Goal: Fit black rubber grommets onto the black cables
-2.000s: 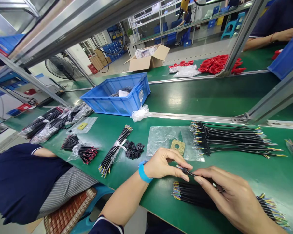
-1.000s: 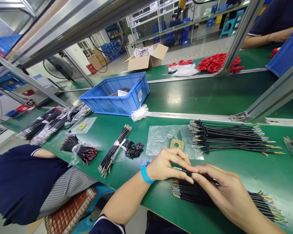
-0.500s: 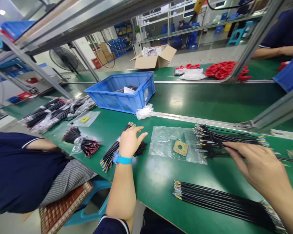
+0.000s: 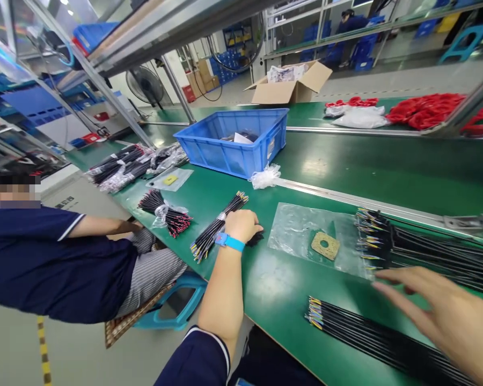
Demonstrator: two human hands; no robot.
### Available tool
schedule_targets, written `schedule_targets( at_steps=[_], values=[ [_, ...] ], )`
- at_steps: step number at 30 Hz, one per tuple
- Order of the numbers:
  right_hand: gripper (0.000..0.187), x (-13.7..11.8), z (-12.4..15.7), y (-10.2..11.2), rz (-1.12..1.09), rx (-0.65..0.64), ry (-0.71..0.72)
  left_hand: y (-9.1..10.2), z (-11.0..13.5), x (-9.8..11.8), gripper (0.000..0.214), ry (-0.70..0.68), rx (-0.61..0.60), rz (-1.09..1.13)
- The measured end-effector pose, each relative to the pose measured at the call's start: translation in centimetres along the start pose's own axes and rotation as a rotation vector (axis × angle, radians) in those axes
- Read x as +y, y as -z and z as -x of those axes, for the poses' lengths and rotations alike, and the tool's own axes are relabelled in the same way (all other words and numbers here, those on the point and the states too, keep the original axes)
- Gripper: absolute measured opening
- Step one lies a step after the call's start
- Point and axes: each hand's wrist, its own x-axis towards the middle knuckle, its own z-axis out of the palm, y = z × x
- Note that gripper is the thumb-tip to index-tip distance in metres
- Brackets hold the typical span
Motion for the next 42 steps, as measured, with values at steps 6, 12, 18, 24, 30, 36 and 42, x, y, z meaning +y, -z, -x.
schedule_targets(
  at_steps=[6, 12, 18, 24, 30, 36, 42],
  values=[
    [0.036, -4.5, -0.1, -0.8, -0.146, -0.289, 0.145, -0.3, -0.3, 0.2, 0.006, -0.069, -0.02, 0.054],
    [0.025, -4.8, 0.4, -1.4, -0.262, -0.437, 0.044, -0.2, 0.1, 0.7, 0.005, -0.198, -0.004, 0.153],
    [0.019, -5.4, 0.4, -0.6, -0.308, -0.361, 0.075, -0.8, 0.3, 1.4, 0.004, -0.333, 0.077, 0.293],
    [0.009, -6.4, 0.8, -0.3, -0.32, -0.471, 0.082, -1.6, -0.2, 1.8, 0.019, -0.375, 0.049, 0.469],
    [0.024, -6.4, 0.0, 0.4, -0.423, -0.42, -0.172, -1.7, -0.4, 2.5, 0.014, -0.431, 0.078, 0.532],
    [0.024, -4.3, -0.3, -1.8, -0.011, -0.054, -0.109, -1.7, 0.0, 2.8, 0.04, -0.516, -0.095, 0.793],
    [0.025, -3.1, 0.2, -4.4, 0.246, -0.062, -0.072, -1.7, 0.5, 2.9, 0.043, -0.531, -0.108, 0.901]
  ],
)
